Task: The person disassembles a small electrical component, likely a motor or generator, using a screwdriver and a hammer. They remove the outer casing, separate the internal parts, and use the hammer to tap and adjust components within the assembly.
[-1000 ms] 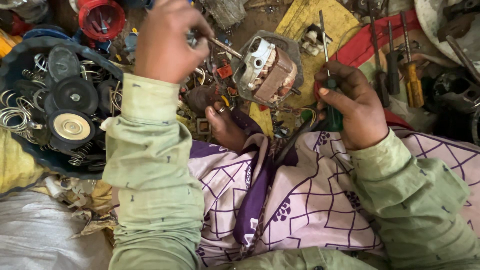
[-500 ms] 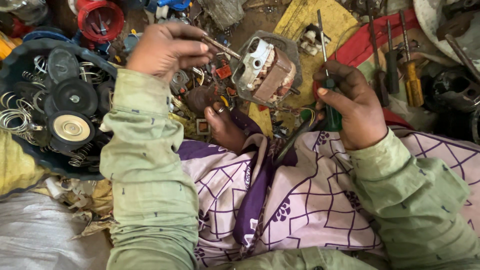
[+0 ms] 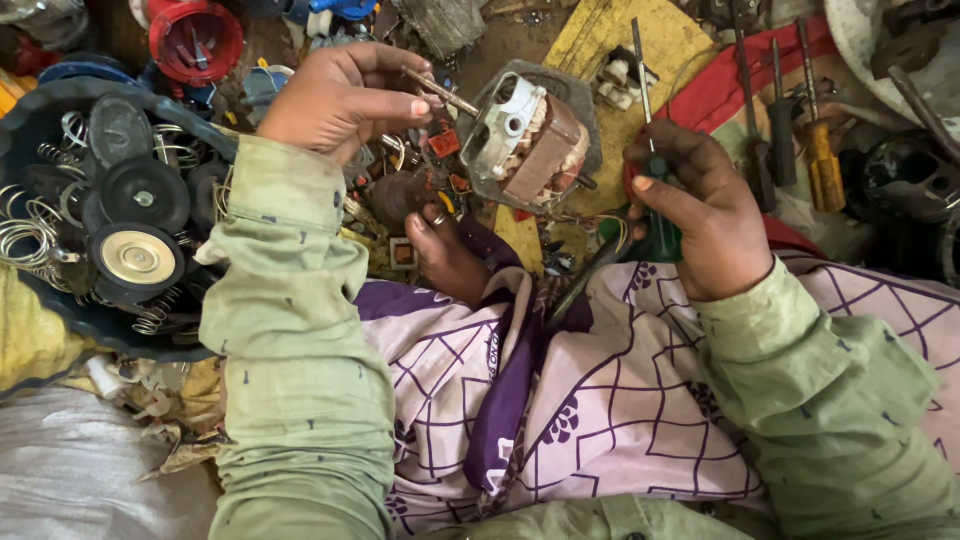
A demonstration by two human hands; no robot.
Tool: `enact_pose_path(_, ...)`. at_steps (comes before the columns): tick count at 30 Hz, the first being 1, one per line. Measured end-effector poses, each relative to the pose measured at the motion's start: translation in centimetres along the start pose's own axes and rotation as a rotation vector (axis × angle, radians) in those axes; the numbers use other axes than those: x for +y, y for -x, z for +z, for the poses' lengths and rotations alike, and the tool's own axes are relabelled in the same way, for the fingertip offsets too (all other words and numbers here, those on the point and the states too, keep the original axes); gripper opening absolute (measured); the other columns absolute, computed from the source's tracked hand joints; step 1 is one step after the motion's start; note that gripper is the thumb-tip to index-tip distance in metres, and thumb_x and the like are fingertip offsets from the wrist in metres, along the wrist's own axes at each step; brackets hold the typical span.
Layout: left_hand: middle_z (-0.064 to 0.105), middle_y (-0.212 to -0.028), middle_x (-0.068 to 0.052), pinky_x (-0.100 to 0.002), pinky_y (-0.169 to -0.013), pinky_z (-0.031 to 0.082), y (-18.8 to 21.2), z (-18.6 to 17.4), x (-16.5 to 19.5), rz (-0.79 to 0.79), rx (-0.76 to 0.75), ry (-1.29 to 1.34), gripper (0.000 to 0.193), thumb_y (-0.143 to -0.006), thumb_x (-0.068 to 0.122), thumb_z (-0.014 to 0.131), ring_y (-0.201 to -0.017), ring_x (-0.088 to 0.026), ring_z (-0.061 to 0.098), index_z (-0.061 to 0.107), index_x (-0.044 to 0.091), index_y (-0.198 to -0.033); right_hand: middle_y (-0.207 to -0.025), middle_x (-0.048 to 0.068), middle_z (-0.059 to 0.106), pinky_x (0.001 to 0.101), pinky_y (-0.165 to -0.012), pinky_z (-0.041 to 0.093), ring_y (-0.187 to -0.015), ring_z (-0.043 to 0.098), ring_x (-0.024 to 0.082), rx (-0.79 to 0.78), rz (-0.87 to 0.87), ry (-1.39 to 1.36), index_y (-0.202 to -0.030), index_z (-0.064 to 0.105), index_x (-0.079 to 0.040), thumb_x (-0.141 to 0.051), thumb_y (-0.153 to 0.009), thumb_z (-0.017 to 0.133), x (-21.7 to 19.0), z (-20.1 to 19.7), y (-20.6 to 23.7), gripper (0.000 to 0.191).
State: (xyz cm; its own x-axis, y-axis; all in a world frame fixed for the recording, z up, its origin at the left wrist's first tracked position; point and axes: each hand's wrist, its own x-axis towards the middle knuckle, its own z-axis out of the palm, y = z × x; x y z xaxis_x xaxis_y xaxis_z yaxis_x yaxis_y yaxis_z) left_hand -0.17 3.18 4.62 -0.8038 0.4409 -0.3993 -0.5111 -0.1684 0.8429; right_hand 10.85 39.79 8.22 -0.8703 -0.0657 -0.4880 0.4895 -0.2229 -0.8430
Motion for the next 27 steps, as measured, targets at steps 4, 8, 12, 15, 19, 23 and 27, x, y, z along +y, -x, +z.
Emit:
enact_pose_path(4, 0.073, -0.112, -0.012, -0.034, -0.094, 0.063, 0.0, 0.1, 0.0, 0.022, 0.001, 0.017, 0.032, -0.090, -0.007, 0.075, -0.103, -0.022, 0.075, 0.067, -0.004, -0.120, -0.126, 0.009, 0.064, 0.0285, -0.072, 0.053, -0.085, 0.061, 0.014, 0.005, -0.001, 0.015, -0.147, 0.048, -0.001, 0.001, -0.096, 0.062, 0.1, 0.0, -0.1, 0.053)
enact_pose_path(8, 0.073, -0.111, -0.011, -0.036, -0.095, 0.064, -0.2, 0.1, -0.2, -0.017, -0.013, 0.104, 0.029, -0.091, -0.006, 0.071, -0.102, -0.022, 0.075, 0.066, -0.003, -0.120, -0.127, 0.010, 0.064, 0.0285, -0.076, 0.054, -0.088, 0.062, 0.015, -0.004, -0.024, 0.027, -0.147, 0.048, 0.001, 0.001, -0.096, 0.062, 0.3, 0.0, -0.1, 0.053)
enact_pose_path(12, 0.073, -0.113, -0.009, -0.037, -0.094, 0.065, -0.2, -0.3, -0.1, 0.042, 0.019, 0.114, 0.028, -0.092, -0.007, 0.071, -0.101, -0.022, 0.075, 0.067, -0.004, -0.120, -0.126, 0.011, 0.064, 0.0281, -0.078, 0.054, -0.089, 0.061, 0.015, -0.013, -0.037, 0.023, -0.147, 0.048, 0.002, 0.001, -0.097, 0.062, 0.3, 0.0, -0.1, 0.053)
enact_pose_path(15, 0.073, -0.113, -0.011, -0.036, -0.094, 0.064, 0.2, -0.8, 0.2, 0.092, 0.049, 0.110, 0.028, -0.095, -0.007, 0.072, -0.102, -0.022, 0.074, 0.067, -0.005, -0.123, -0.127, 0.011, 0.064, 0.0280, -0.078, 0.054, -0.090, 0.062, 0.015, -0.002, -0.027, 0.021, -0.147, 0.047, 0.001, 0.001, -0.096, 0.061, 0.3, 0.1, -0.1, 0.053)
enact_pose_path(19, 0.073, -0.114, -0.012, -0.035, -0.096, 0.063, 0.2, -1.0, 0.1, 0.099, 0.031, 0.125, 0.026, -0.098, -0.006, 0.071, -0.102, -0.021, 0.074, 0.068, -0.006, -0.124, -0.127, 0.010, 0.064, 0.0282, -0.075, 0.054, -0.088, 0.062, 0.015, 0.001, -0.014, 0.029, -0.147, 0.048, 0.001, 0.000, -0.096, 0.061, 0.1, 0.3, 0.0, 0.052)
enact_pose_path(23, 0.074, -0.113, -0.012, -0.035, -0.096, 0.064, -0.3, -0.5, -0.6, 0.042, 0.005, 0.111, 0.025, -0.095, -0.005, 0.071, -0.101, -0.020, 0.075, 0.070, -0.006, -0.120, -0.126, 0.010, 0.064, 0.0284, -0.074, 0.054, -0.086, 0.061, 0.015, -0.003, -0.003, 0.027, -0.146, 0.048, 0.000, 0.000, -0.097, 0.062, 0.0, 0.4, 0.0, 0.051)
enact_pose_path(27, 0.074, -0.112, -0.013, -0.036, -0.096, 0.064, -0.3, -0.8, -0.6, 0.077, -0.002, 0.099, 0.026, -0.096, -0.004, 0.072, -0.100, -0.021, 0.074, 0.069, -0.007, -0.122, -0.125, 0.008, 0.064, 0.0285, -0.071, 0.053, -0.083, 0.061, 0.015, 0.014, 0.027, 0.013, -0.145, 0.048, -0.002, 0.000, -0.095, 0.062, 0.2, 0.4, -0.1, 0.051)
